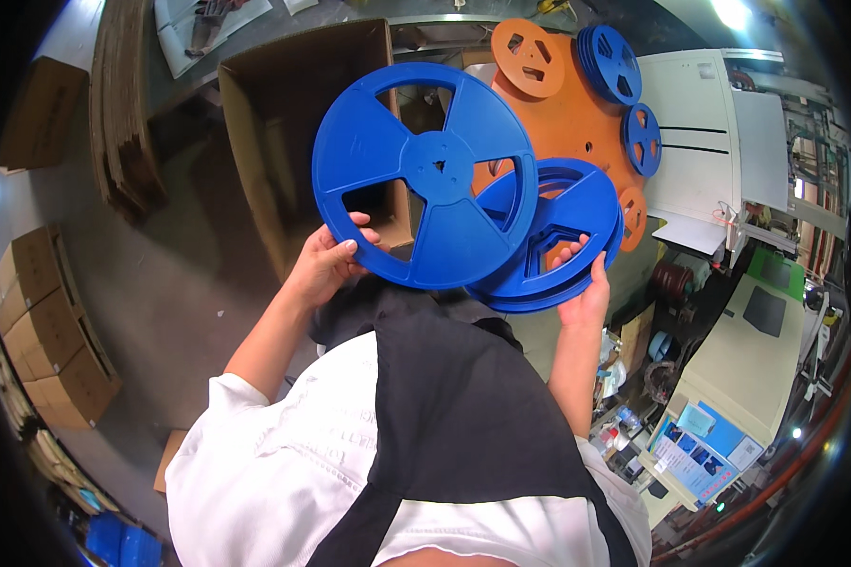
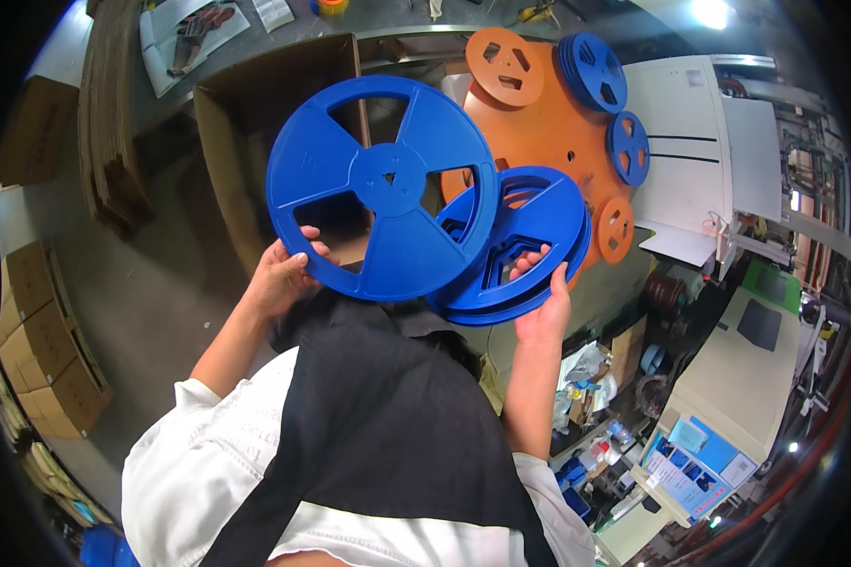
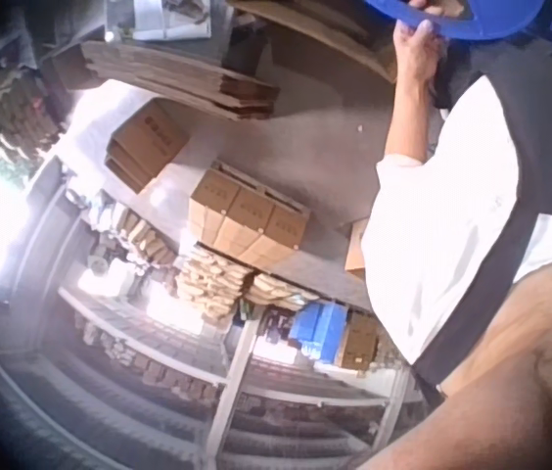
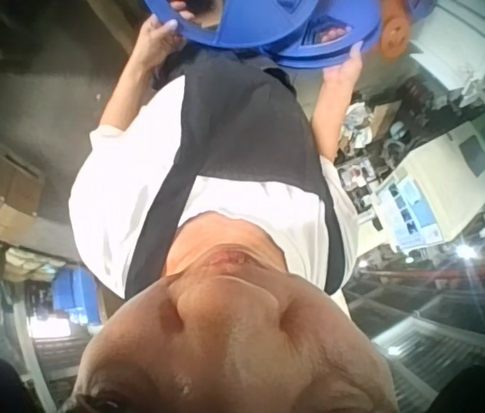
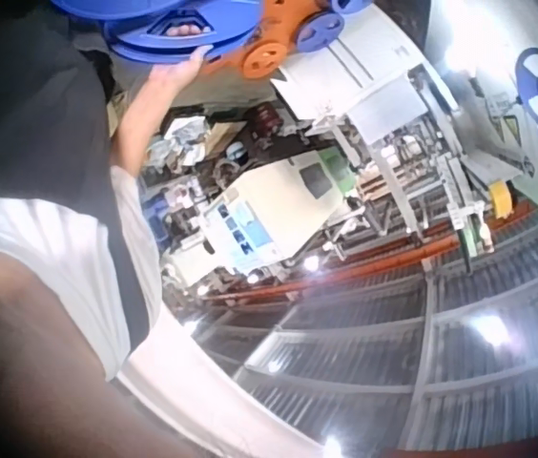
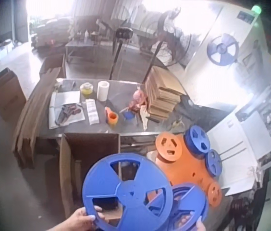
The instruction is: The person picks up blue plastic reels from an orange rotating stand and places them into a cardboard box.
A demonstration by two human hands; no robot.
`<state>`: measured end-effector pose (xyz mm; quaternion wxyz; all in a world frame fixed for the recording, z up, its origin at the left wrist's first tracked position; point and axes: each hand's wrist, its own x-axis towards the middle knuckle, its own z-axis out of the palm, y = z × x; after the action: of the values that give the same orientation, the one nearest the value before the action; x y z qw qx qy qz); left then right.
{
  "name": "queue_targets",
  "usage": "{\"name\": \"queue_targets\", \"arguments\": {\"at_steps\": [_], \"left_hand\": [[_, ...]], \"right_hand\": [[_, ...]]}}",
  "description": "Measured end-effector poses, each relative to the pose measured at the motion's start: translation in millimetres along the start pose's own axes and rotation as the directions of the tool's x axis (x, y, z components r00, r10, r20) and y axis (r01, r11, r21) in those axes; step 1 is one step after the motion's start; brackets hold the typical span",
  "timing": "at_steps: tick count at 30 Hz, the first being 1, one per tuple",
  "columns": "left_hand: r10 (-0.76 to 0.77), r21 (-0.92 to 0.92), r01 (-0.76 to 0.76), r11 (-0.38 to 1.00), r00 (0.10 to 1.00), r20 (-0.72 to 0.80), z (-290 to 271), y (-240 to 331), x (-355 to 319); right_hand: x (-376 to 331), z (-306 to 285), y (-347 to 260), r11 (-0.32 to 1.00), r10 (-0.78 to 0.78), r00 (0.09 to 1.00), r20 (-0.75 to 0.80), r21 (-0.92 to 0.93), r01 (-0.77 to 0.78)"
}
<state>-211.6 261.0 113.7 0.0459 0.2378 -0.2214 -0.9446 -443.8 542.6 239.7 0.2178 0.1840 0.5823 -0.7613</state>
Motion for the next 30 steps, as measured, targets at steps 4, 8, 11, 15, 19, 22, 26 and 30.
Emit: {"name": "queue_targets", "arguments": {"at_steps": [4, 8, 11, 15, 19, 22, 26, 30], "left_hand": [[0.004, 0.007, -0.004, 1.0, 0.999, -0.045, -5, 0, 0], [0.021, -0.03, -0.023, 0.999, 0.998, -0.057, -19, 2, -2], [0.048, -0.051, -0.053, 0.997, 0.994, -0.095, -28, 6, -6], [0.066, -0.039, -0.073, 0.997, 0.985, -0.162, -41, 13, -13], [0.156, 0.162, -0.109, 0.981, 0.936, -0.315, -56, 34, -20], [0.227, 0.399, -0.007, 0.917, 0.832, -0.506, -62, 30, 2], [0.367, 0.801, 0.379, 0.464, 0.741, -0.563, -113, -5, 65], [0.395, 0.884, 0.455, 0.107, 0.796, -0.458, -173, -34, 103]], "right_hand": [[-2, 3, -1, 1.0, -0.013, 1.0, -0.004, 0.006, 0.013], [-4, 5, 4, 1.0, -0.005, 1.0, -0.004, 0.017, 0.005], [-5, 7, 4, 1.0, -0.003, 1.0, -0.021, 0.015, 0.003], [-6, 0, 4, 0.999, -0.003, 0.999, 0.046, 0.054, 0.0], [-16, 7, 6, 0.993, -0.032, 0.998, 0.045, 0.113, 0.027], [-20, 9, 8, 0.994, -0.054, 0.993, 0.105, 0.101, 0.044], [-24, 23, 8, 0.995, -0.059, 0.977, 0.205, 0.087, 0.042], [-29, 29, 8, 0.993, -0.072, 0.954, 0.292, 0.111, 0.041]]}}
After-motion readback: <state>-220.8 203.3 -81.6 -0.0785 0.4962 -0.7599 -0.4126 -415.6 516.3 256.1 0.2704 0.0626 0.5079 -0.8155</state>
